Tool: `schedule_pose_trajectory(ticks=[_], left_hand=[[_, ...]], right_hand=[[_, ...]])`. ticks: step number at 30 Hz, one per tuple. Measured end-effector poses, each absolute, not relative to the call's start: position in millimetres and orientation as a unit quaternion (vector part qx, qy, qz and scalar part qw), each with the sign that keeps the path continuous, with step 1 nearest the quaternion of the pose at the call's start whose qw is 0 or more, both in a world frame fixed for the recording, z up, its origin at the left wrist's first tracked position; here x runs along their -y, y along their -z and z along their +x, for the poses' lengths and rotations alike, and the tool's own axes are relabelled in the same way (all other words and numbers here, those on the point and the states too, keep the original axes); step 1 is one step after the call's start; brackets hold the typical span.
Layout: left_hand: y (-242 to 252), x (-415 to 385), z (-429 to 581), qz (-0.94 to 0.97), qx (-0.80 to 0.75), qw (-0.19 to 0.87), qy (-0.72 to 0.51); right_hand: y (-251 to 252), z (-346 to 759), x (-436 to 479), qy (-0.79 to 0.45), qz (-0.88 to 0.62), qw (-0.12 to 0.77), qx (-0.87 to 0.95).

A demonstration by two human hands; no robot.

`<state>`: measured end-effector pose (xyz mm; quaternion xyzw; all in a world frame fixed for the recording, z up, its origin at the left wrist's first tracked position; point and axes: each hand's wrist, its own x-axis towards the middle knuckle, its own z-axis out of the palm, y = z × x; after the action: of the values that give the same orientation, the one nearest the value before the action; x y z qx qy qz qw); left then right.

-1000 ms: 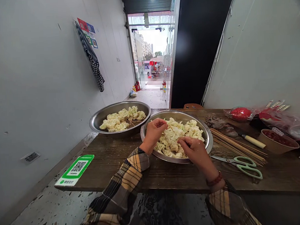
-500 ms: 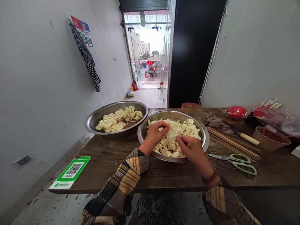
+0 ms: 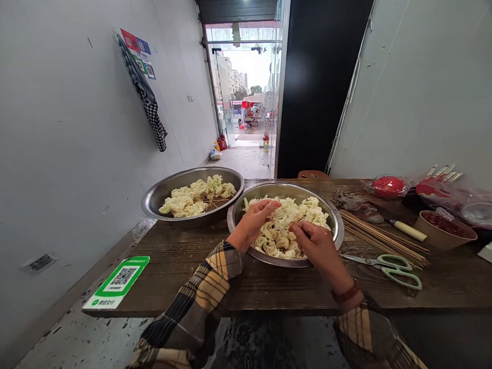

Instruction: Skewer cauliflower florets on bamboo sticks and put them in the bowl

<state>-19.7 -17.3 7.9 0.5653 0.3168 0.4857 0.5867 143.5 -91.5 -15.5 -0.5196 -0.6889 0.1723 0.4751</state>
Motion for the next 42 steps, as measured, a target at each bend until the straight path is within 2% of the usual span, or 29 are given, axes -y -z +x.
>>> schedule_pose_trajectory(ticks=[7,15,27,42], left_hand=[[-5,18,-20,0.56,-0.28,0.628,-0.462],[-7,17,-22,0.485,-0.305,0.622,-0.533],[-3,15,-18,0.514,-0.276,0.627,-0.516],[2,15,-12,0.541,-0.275,0.618,-0.499]], right_hand=[[14,144,91,-0.168,-0.508,0.452,0.714],[14,143,92,-0.182,-0.5,0.444,0.72],[24,144,87,-0.098,-0.477,0.463,0.741],[24,143,88,-0.099,-0.486,0.467,0.732]])
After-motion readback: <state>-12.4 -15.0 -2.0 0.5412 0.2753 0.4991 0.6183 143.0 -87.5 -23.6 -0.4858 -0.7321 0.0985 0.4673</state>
